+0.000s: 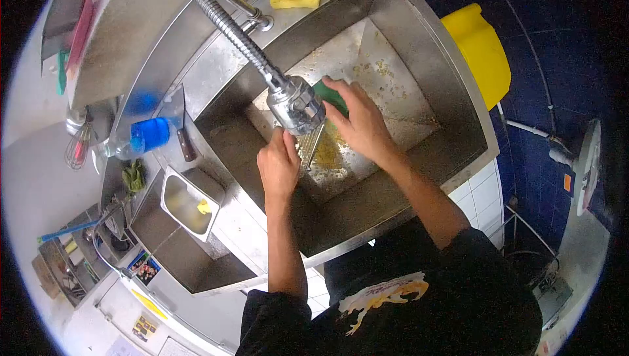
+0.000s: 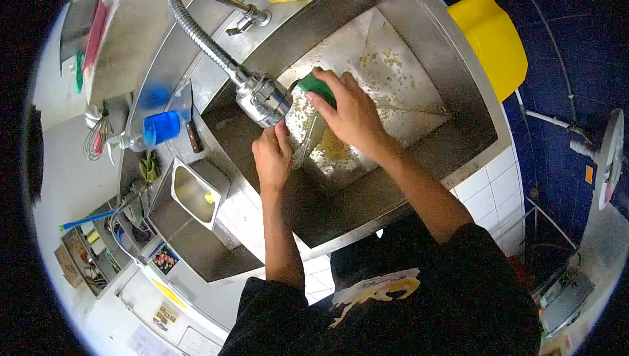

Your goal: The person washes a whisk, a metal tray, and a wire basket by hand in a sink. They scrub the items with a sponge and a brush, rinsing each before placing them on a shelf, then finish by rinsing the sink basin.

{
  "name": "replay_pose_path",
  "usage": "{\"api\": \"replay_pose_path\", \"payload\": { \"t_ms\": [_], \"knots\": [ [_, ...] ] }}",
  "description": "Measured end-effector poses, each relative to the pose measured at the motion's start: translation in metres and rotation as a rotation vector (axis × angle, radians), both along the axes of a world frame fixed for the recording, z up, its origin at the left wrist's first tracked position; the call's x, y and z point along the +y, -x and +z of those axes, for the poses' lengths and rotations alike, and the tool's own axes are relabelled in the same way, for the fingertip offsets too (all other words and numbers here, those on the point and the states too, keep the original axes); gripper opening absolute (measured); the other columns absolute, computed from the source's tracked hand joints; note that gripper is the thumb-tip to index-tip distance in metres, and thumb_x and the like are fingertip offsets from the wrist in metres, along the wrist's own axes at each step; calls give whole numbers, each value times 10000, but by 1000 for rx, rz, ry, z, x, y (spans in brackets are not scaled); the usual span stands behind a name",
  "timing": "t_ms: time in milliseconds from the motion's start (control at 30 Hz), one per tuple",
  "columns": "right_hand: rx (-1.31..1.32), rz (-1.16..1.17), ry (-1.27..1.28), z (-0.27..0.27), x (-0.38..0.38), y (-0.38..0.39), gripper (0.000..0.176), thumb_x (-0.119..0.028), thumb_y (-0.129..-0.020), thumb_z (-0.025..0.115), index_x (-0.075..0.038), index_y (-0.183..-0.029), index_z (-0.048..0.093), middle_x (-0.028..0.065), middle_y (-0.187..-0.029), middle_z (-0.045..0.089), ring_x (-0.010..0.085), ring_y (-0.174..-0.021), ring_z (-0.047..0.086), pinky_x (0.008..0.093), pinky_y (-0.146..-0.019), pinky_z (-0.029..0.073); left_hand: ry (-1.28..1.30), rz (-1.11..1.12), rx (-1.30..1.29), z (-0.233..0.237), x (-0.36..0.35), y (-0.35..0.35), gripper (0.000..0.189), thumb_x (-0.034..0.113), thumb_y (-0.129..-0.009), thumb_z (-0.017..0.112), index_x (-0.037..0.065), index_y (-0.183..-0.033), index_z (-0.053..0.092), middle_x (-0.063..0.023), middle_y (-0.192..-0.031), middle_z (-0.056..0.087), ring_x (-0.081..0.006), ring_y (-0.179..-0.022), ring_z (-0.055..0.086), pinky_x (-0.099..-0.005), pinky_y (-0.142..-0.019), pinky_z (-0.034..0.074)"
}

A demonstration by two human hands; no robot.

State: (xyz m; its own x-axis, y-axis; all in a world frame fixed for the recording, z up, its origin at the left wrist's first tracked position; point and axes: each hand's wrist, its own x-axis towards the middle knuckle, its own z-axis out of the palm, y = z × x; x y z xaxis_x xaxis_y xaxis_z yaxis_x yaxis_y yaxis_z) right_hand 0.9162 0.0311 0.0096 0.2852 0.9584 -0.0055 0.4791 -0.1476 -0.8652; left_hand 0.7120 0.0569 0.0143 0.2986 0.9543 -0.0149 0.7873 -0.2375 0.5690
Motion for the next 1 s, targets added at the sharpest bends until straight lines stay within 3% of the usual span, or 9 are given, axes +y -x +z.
{"api": "replay_pose_path", "payload": {
  "t_ms": [167,267,533,567,600,700,767,867,1000],
  "knots": [
    [-12,107,-70,14,-18,19,533,-303,-968,717,-110,-1432,537,210,-1052,594,393,-952,650,490,-798,536,-20,-35,68,-8,-15,-10,149,162,-1013,597,21,-1004,646,-246,-676,650,-443,-619,667,-537,-565,514],
    [-18,97,-62,13,-16,18,569,-309,-966,715,-103,-1454,507,215,-1083,605,397,-977,649,498,-808,534,21,11,4,-9,-18,-14,232,173,-1064,547,5,-931,636,-261,-726,647,-451,-659,660,-498,-555,503],
    [224,-37,248,-136,5,-27,478,-390,-1024,628,-80,-1373,529,140,-1080,670,287,-951,679,437,-857,553,30,45,-151,8,-39,0,258,162,-1034,607,26,-815,592,-212,-598,573,-359,-520,627,-431,-504,466],
    [643,-232,308,-156,6,-40,430,-389,-1029,613,-75,-1319,564,107,-1063,672,267,-940,679,423,-857,549,76,98,-247,11,-39,-1,271,155,-1032,609,22,-797,580,-207,-586,551,-325,-512,630,-411,-507,456],
    [1061,-432,369,-165,4,-47,393,-388,-1034,598,-71,-1265,599,75,-1046,673,247,-928,680,410,-857,544,33,133,-338,7,-41,4,392,212,-1067,567,25,-728,507,-121,-541,510,-198,-479,558,-366,-486,390],
    [1401,-541,452,-125,-4,-52,398,-447,-1001,624,-94,-1185,641,34,-979,658,173,-859,651,360,-790,544,164,323,-595,-47,-71,44,515,330,-1110,494,39,-690,427,-12,-544,461,-98,-498,433,-337,-470,305],
    [1463,-500,411,-117,-10,-51,453,-508,-957,659,-92,-1137,662,39,-941,664,171,-840,658,350,-762,546,303,613,-868,-51,-86,40,606,472,-1119,419,83,-660,345,54,-587,387,-66,-553,344,-338,-479,233],
    [1491,-422,429,-123,-16,-52,468,-526,-934,669,-87,-1095,682,41,-897,663,174,-772,652,355,-706,550,221,542,-703,-73,-107,66,602,477,-1112,441,105,-647,347,61,-589,386,-70,-550,344,-330,-478,246],
    [1514,-368,374,-143,-20,-56,435,-503,-916,655,-94,-1057,695,25,-813,667,166,-643,642,334,-577,532,395,542,-874,-76,-127,65,490,420,-1087,535,87,-742,435,55,-707,462,-68,-630,387,-304,-545,311]
  ]
}}
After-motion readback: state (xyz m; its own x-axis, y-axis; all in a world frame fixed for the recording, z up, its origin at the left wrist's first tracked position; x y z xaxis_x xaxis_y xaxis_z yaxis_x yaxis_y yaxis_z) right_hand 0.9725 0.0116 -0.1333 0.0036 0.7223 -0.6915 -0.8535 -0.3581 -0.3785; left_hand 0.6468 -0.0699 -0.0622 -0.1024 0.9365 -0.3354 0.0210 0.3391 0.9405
